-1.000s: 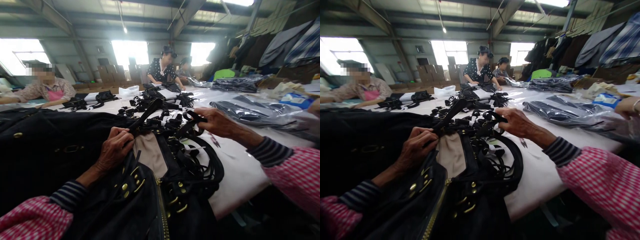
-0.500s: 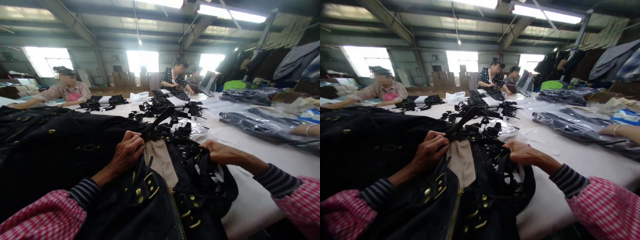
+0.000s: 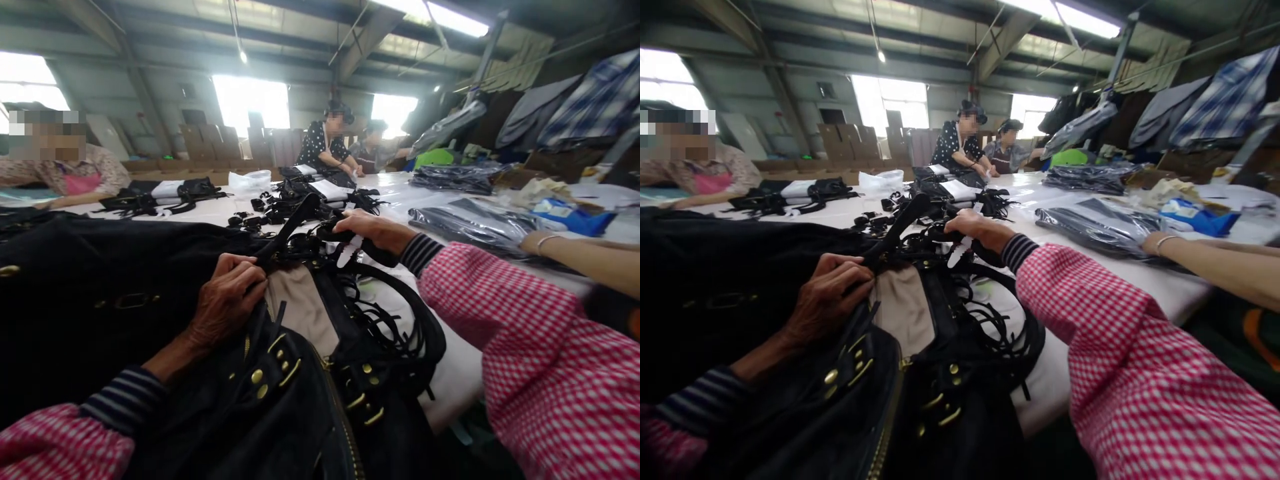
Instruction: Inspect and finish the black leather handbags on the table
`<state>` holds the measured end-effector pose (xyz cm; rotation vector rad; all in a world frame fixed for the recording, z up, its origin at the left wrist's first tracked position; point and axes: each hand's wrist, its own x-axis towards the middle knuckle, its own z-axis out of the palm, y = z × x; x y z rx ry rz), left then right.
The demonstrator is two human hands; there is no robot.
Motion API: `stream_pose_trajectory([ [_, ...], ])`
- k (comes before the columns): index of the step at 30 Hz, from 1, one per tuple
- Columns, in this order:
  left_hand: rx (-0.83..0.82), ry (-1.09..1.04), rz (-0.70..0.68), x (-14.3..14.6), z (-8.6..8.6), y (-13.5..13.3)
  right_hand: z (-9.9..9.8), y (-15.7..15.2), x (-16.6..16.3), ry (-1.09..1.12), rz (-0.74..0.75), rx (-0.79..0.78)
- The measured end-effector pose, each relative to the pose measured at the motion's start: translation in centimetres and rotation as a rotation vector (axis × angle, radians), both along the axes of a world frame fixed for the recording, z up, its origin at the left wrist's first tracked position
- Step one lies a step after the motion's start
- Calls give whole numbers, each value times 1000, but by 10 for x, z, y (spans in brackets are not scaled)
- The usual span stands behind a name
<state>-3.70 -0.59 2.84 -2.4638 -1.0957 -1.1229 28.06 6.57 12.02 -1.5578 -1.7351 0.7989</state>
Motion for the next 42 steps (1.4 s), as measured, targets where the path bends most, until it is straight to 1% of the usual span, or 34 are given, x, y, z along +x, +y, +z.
stream_pose_trajectory([
  [2, -3, 5, 5, -1, -1, 1, 0, -24, 9, 176, 11, -116],
  [4, 5, 9, 18, -2, -3, 2, -12, -54, 17, 325, -19, -177],
  [6, 14, 19, 28, -2, -3, 2, -35, -82, 19, 329, -112, -179],
  [8, 16, 27, 27, -2, -3, 2, -63, -105, 17, 178, -186, -175],
  [10, 5, 31, 22, -2, -1, 1, -85, -121, 16, -9, -113, -165],
  [12, -6, 39, 15, -2, 0, 0, -93, -130, 18, -186, 10, -129],
  [14, -15, 56, 11, -3, 1, 1, -88, -137, 26, -324, 136, -104],
  [15, -17, 65, 11, -3, 1, 1, -84, -141, 33, -356, 202, -98],
  [17, -20, 79, 19, -5, 0, 2, -75, -144, 49, -325, 305, -96],
  [18, -21, 82, 23, -6, -1, 3, -72, -143, 59, -284, 309, -78],
  [19, -21, 84, 25, -6, -1, 3, -70, -140, 71, -258, 265, -37],
  [20, -20, 84, 24, -7, -2, 4, -70, -134, 83, -268, 163, 22],
  [23, -20, 90, 23, -8, -3, 6, -75, -100, 123, -436, -261, 200],
  [24, -22, 91, 23, -9, -4, 6, -79, -86, 134, -479, -345, 222],
  [25, -25, 92, 21, -9, -4, 6, -82, -73, 143, -508, -393, 228],
  [26, -28, 91, 18, -10, -5, 6, -86, -61, 149, -521, -401, 220],
  [28, -37, 84, 17, -10, -5, 6, -94, -43, 154, -539, -366, 200],
  [31, -40, 85, 20, -9, -4, 4, -104, -32, 151, -574, -317, 181],
  [34, -16, 93, 12, -6, -2, 2, -108, -31, 148, -621, -297, 190],
  [38, -7, 98, 9, -4, 0, 1, -105, -31, 149, -658, -303, 195],
  [40, -8, 97, 12, -4, 0, 1, -101, -36, 150, -644, -313, 185],
  [42, -9, 94, 15, -5, -1, 2, -98, -47, 152, -607, -326, 161],
])
